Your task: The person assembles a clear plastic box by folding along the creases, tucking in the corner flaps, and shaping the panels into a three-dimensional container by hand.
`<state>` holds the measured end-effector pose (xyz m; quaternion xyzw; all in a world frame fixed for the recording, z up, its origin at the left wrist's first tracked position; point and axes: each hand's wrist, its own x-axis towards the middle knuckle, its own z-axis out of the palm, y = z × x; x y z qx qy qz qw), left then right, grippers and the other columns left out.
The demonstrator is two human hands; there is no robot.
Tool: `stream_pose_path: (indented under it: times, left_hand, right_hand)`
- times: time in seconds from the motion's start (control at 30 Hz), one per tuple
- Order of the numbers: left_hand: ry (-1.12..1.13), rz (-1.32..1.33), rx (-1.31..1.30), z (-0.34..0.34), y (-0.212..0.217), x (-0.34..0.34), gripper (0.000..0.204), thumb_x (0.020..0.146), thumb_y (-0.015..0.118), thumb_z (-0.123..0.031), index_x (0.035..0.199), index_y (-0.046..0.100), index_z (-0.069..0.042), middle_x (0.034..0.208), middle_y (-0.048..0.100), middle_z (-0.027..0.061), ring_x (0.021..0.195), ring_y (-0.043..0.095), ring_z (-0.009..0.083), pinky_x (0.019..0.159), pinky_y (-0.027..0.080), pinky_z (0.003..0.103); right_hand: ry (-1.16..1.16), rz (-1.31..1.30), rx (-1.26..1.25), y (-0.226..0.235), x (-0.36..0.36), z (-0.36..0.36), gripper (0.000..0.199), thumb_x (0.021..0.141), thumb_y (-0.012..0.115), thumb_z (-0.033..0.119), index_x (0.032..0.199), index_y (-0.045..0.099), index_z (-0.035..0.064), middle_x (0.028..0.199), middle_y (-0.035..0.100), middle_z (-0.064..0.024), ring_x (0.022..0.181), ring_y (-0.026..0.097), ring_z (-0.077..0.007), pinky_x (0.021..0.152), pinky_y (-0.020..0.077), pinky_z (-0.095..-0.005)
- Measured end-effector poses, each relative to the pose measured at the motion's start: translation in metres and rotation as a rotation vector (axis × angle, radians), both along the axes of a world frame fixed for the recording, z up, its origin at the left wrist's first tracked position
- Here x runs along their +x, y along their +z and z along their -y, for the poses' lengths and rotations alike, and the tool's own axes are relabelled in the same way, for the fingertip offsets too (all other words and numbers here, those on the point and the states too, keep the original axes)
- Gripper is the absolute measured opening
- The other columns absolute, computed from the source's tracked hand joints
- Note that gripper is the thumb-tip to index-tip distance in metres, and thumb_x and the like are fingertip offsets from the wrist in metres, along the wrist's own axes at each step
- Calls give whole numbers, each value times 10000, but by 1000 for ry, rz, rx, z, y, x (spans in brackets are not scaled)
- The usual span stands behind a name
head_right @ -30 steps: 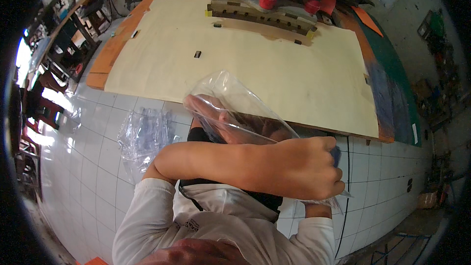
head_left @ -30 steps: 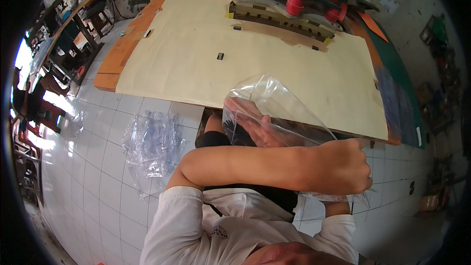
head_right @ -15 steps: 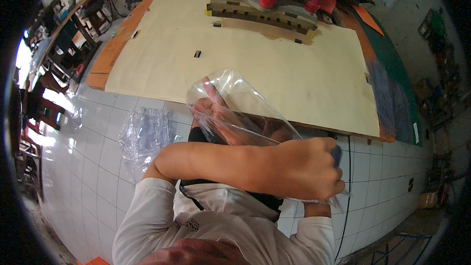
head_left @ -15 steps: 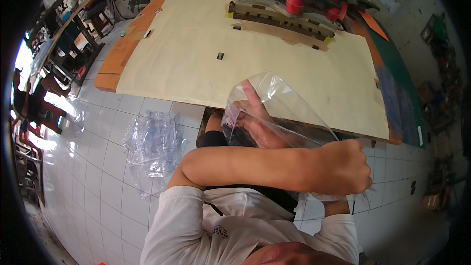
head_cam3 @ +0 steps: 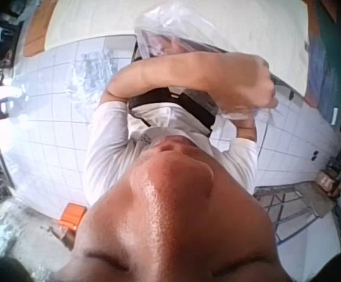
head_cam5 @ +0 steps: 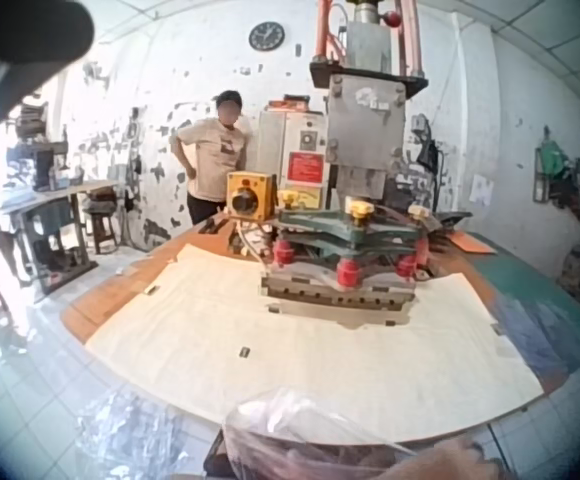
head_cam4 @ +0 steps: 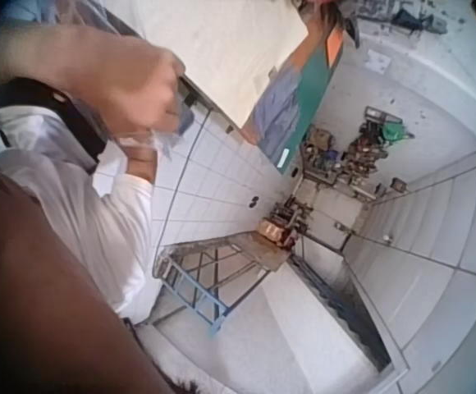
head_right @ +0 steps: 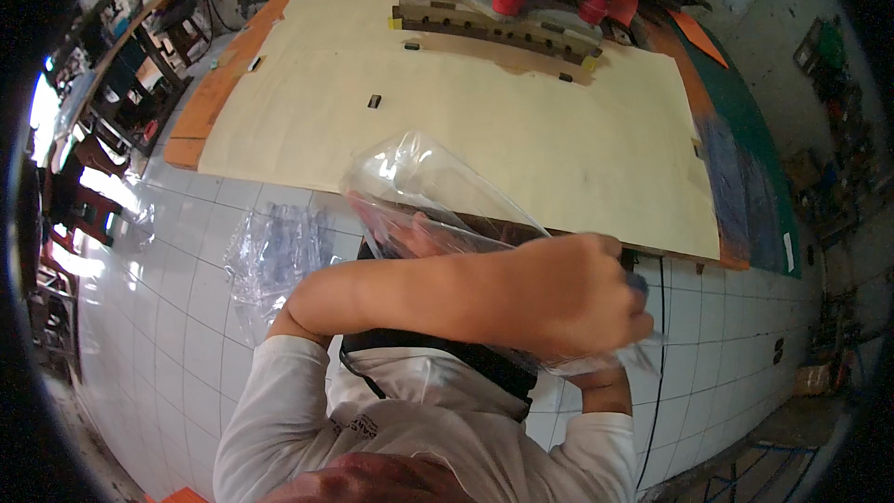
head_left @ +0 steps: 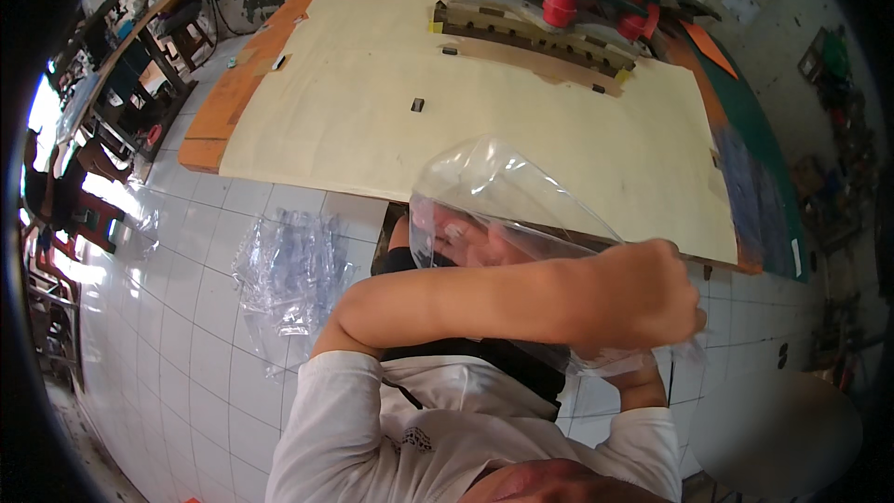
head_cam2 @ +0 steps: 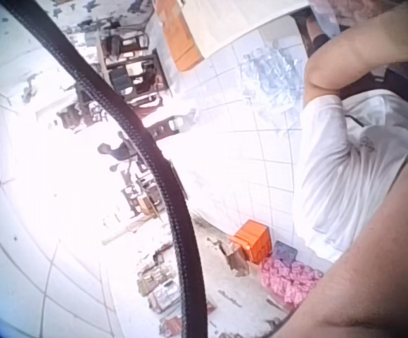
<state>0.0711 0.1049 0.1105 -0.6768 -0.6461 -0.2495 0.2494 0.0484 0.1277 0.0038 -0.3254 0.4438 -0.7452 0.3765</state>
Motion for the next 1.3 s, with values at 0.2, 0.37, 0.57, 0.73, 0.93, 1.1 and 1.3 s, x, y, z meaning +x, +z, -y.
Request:
stream_pose_path:
  times: [0.2, 0.37, 0.57, 0.73, 0.93, 1.1, 1.3]
  left_hand:
    - [35, 292, -73, 27, 2, -26, 147, 794, 654, -174, 798, 591, -41, 714, 636, 114, 670, 663, 328, 634, 522, 423]
    - [40, 497, 8, 65, 0, -49, 201, 896, 627, -178, 829, 567, 2, 765, 630, 157, 712, 636, 385, 630, 501, 432]
    - [264, 578, 78, 109, 7, -61, 143, 890, 672, -77, 858, 591, 37, 730, 628, 153, 651, 638, 288, 599, 480, 349]
    - [349, 687, 38, 121, 15, -62, 153, 913, 665, -75, 845, 600, 46, 729, 649, 133, 646, 631, 197, 610, 486, 313]
    - [369, 671, 49, 106, 13, -59, 142, 908, 669, -74, 859, 611, 46, 738, 656, 134, 662, 640, 194, 613, 486, 313]
    - [422, 641, 9, 97, 11, -53, 156, 895, 688, -96, 879, 615, 41, 740, 654, 142, 678, 644, 190, 626, 486, 320]
    - [434, 866, -57, 103, 15, -50, 211, 915, 697, -153, 961, 657, 50, 814, 699, 111, 761, 652, 151, 713, 505, 304]
  right_hand:
    - [92, 288, 65, -73, 19, -29, 777, 1038, 322, 532, 1581, 67, 38, 1553, 288, -154, 1454, 248, -236, 1175, 198, -386]
    - [157, 437, 165, -59, 22, -49, 750, 1050, 274, 537, 1581, 96, 38, 1585, 266, -163, 1487, 210, -227, 1196, 172, -376]
    - [209, 404, 331, 37, 18, -101, 883, 982, 157, 700, 1553, 226, 29, 1613, 217, -173, 1503, 181, -257, 1223, 116, -403]
    - [20, -11, 251, 105, 9, -146, 719, 1044, 281, 564, 1457, 434, -4, 1438, 503, -197, 1350, 470, -259, 1121, 349, -394]
    - [-1083, -973, 318, 115, 11, -97, 263, 961, 620, 185, 1148, 635, 0, 1098, 674, -132, 1037, 632, -175, 896, 507, -309]
    - [-1188, -948, 188, 98, -3, -84, 148, 910, 697, 107, 961, 679, -30, 936, 702, -113, 835, 660, -142, 772, 528, -268]
    - [-1061, -642, 113, 97, -6, -81, 170, 943, 673, 101, 988, 678, -62, 892, 704, -78, 832, 628, -88, 738, 512, -237]
